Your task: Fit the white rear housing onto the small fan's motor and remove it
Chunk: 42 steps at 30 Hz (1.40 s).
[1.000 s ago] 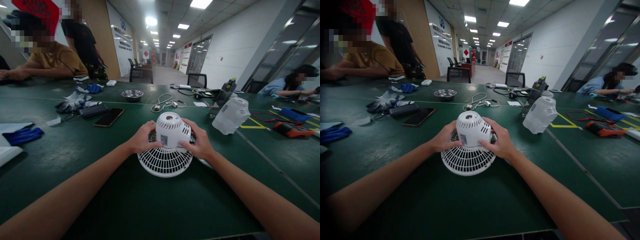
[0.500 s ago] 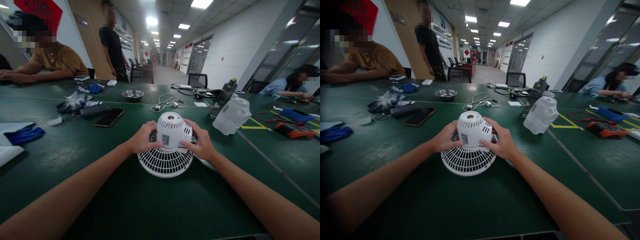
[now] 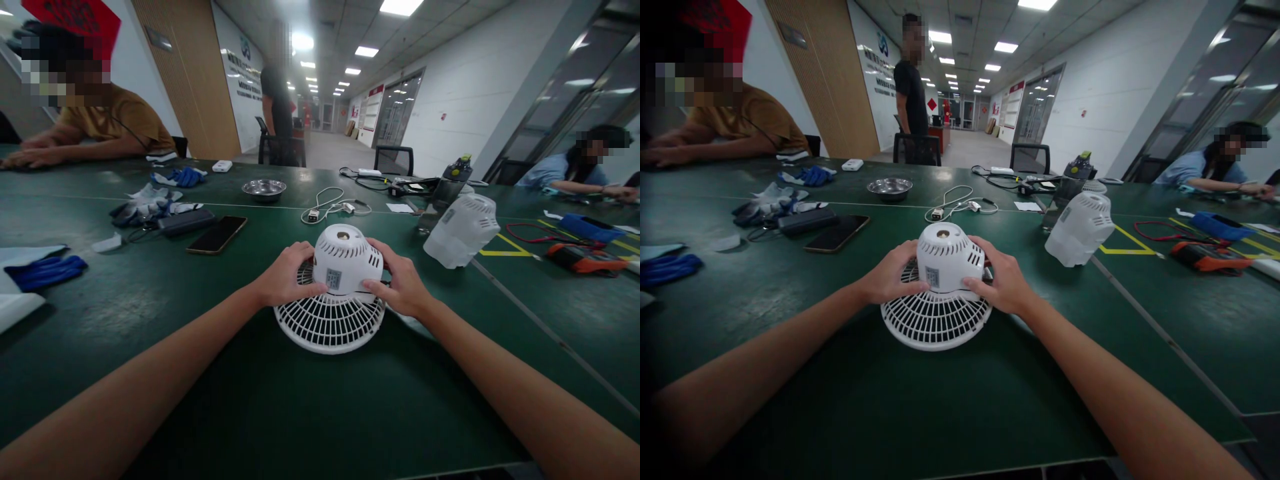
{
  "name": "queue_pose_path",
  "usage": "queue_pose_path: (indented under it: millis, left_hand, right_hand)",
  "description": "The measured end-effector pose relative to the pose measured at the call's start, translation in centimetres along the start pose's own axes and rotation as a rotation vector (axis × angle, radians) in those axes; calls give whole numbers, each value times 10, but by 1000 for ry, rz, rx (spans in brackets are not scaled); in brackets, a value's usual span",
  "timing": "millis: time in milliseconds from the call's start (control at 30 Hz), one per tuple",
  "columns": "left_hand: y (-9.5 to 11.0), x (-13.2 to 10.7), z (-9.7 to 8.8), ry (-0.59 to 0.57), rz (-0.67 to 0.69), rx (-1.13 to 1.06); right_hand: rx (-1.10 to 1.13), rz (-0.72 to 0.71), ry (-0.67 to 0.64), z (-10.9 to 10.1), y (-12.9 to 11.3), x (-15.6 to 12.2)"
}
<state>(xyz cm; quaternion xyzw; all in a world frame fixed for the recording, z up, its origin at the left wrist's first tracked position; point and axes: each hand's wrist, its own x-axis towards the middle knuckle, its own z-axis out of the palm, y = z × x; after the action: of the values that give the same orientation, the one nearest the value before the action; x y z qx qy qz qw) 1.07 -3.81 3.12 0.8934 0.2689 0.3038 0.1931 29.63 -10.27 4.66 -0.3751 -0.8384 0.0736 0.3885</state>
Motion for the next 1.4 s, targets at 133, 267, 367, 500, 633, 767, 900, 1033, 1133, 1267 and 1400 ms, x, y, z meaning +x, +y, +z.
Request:
queue_pose_path:
  millis: [133, 267, 367, 500, 633, 767, 900, 1033, 1133, 1267, 1400]
  left_hand:
    - [-1, 0, 1, -6, -4, 42]
    - [0, 1, 0, -29, -5, 51]
    - [4, 2, -2, -28, -31, 48]
    - [8, 4, -3, -38, -45, 59]
    - [5, 3, -2, -33, -12, 94]
    - [1, 2, -3, -28, -9, 122]
    - [0, 3, -2, -12, -1, 143]
    - [5, 3, -1, 23, -63, 163]
    - [11, 3, -1, 15, -85, 166]
    - [13, 1, -3, 102, -62, 58]
    - [15, -2, -6, 142, -47, -98]
  right_hand:
    - [-71, -32, 2, -1, 0, 1]
    - [-62, -33, -18, -2, -3, 2]
    - [-17, 18, -58, -5, -4, 3]
    - [38, 94, -94, -7, -5, 3]
    - [58, 121, -94, -6, -7, 2]
    - [83, 119, -76, -4, -7, 1]
    - [111, 111, -71, -2, -7, 1]
    - [109, 118, -61, 0, -9, 0]
    - [38, 150, -41, 3, -10, 0]
    - [-68, 121, -67, 2, -11, 0]
    - [124, 117, -163, -1, -13, -2]
